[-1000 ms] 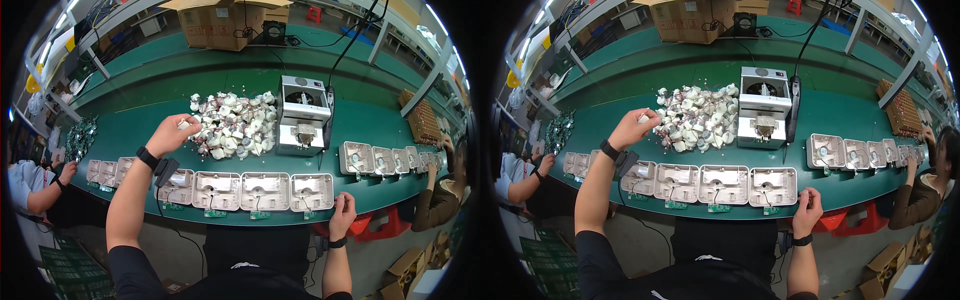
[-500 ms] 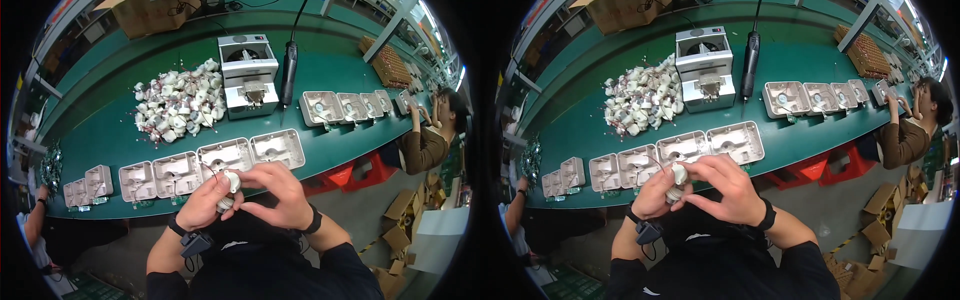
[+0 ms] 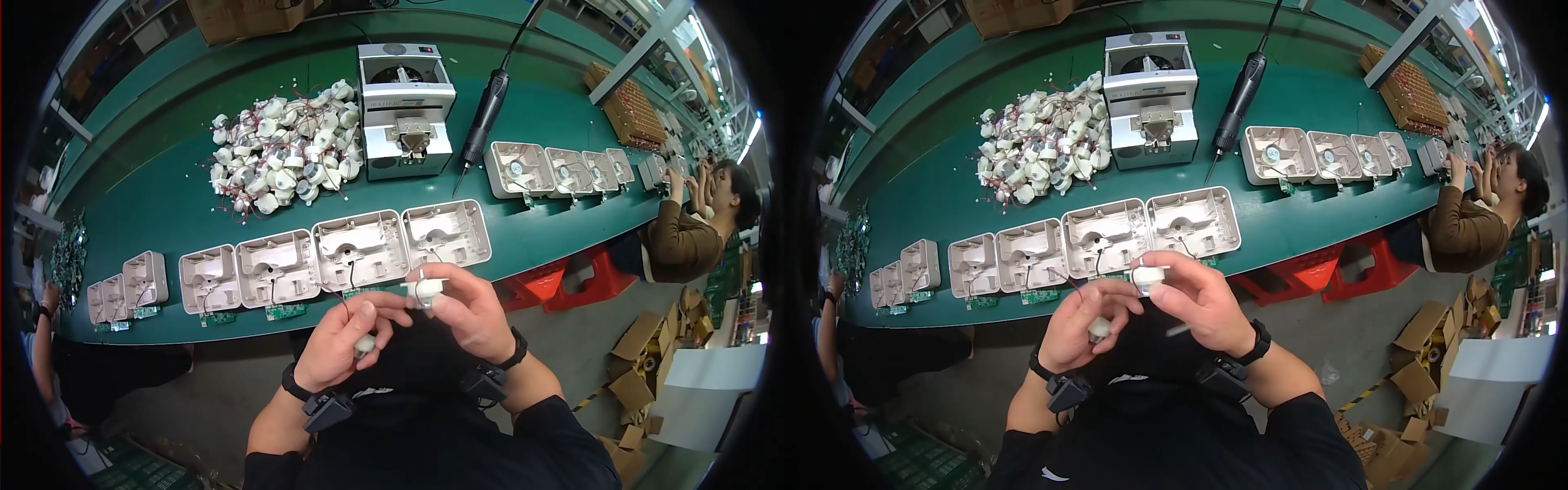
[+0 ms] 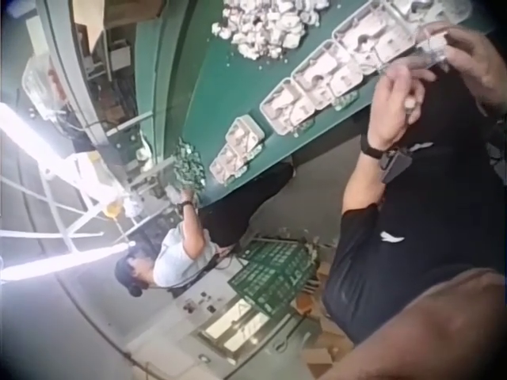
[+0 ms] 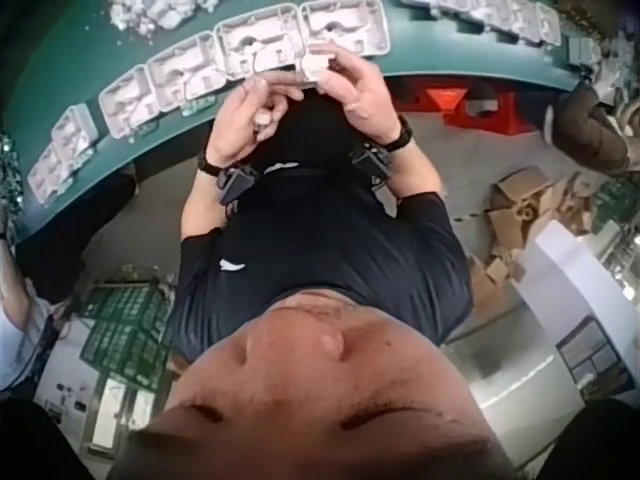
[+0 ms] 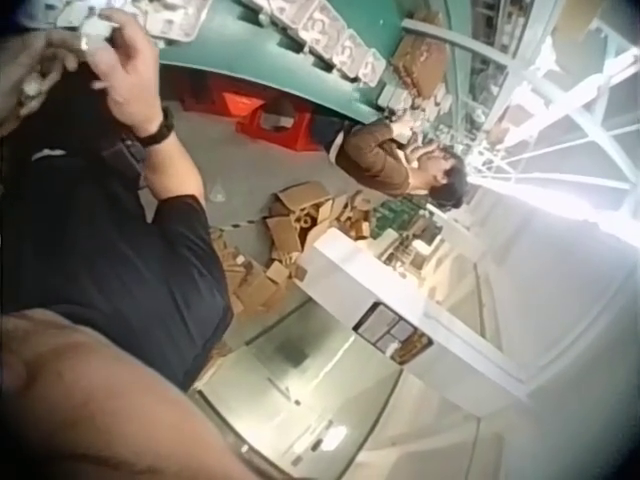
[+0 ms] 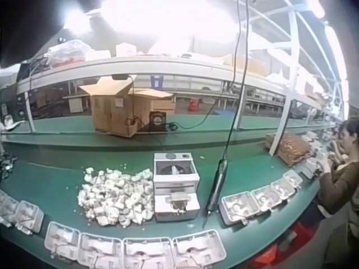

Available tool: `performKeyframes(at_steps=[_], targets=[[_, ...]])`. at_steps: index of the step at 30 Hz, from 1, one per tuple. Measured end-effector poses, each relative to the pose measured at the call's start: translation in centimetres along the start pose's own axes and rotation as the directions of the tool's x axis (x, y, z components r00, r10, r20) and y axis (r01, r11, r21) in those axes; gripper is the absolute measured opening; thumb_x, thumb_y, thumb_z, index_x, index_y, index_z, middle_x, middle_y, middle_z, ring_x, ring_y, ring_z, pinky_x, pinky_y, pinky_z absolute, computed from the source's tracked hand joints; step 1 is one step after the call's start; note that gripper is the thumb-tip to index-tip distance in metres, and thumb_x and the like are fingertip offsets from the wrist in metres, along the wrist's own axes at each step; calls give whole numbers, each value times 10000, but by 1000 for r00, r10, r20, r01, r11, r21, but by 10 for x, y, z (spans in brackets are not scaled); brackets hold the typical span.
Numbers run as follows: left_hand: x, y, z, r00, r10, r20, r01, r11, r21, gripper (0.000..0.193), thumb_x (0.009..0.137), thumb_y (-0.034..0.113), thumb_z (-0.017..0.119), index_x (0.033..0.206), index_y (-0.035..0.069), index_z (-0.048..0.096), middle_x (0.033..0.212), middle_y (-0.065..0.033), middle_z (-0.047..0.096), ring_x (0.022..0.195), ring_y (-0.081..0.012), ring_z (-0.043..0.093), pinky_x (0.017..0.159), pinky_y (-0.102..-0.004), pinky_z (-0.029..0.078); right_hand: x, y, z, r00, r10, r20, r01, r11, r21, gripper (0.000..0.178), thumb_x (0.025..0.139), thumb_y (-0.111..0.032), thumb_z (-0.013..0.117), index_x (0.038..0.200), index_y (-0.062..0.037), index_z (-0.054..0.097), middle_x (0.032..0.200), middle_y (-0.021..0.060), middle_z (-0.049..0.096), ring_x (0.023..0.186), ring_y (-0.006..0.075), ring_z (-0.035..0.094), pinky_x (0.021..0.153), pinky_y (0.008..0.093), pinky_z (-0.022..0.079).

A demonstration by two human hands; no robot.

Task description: Assemble electronic components into plastic housings using an electric screwdriver.

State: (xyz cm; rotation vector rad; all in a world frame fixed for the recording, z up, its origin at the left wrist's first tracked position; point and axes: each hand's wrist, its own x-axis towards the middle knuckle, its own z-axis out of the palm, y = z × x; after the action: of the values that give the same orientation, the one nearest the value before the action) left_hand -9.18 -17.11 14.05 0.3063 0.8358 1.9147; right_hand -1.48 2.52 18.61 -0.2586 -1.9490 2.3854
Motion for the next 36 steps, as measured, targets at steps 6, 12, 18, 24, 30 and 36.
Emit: performKeyframes(at_steps=[6, 12, 18, 24, 30, 36], targets=[[9, -3, -1, 887, 416, 203, -411, 508, 757, 543, 946, 170, 701, 1418, -11, 506, 1084, -99, 593, 734, -111, 557, 636, -233, 470, 8, -7, -15, 942, 186, 281, -182, 982, -41, 366, 1007, -116, 588, 1348, 5, 535, 1048, 25, 649, 873, 67, 564, 778, 238, 472], [7, -6, 11, 891, 449, 62, -324, 535, 780, 616, 827, -4, 725, 1414, 44, 548, 1029, -89, 608, 715, -122, 566, 705, -260, 492, 4, 1, -14, 932, 265, 246, -274, 962, 1, 360, 1032, -173, 563, 1333, 23, 541, 1003, 17, 648, 842, 64, 565, 761, 233, 469], [14, -20, 1, 855, 517, 49, -390, 577, 718, 504, 919, 141, 723, 1373, -4, 562, 1035, -66, 607, 742, -78, 559, 663, -240, 476, -3, -6, 0, 966, 202, 160, -157, 953, -258, 300, 1015, -142, 534, 1236, 45, 610, 919, 58, 679, 739, 117, 614, 698, 262, 498], [5, -20, -4, 878, 428, -214, -216, 755, 620, 396, 955, 170, 692, 1293, -14, 598, 897, -33, 658, 658, -43, 520, 562, -195, 416, -9, 14, -12, 840, -447, 308, 480, 346, -806, 318, 957, -148, 621, 1211, 42, 620, 775, 78, 636, 625, 178, 593, 619, 292, 490], [4, -19, -1, 825, 487, -287, -260, 778, 572, 344, 937, 209, 735, 1174, -29, 662, 816, 1, 669, 696, -47, 547, 634, -207, 448, -18, 32, -9, 769, -277, 576, 599, -4, -801, 457, 880, -273, 721, 1199, 38, 616, 695, 47, 566, 589, 192, 555, 570, 306, 456], [5, -21, 3, 877, 403, -262, -229, 829, 511, 326, 951, 204, 710, 1174, -28, 658, 875, -28, 699, 671, -39, 535, 590, -198, 427, -21, 20, -20, 810, -161, 564, 572, 1, -820, 496, 849, -259, 769, 1215, 36, 609, 756, 64, 621, 654, 196, 603, 592, 306, 486]])
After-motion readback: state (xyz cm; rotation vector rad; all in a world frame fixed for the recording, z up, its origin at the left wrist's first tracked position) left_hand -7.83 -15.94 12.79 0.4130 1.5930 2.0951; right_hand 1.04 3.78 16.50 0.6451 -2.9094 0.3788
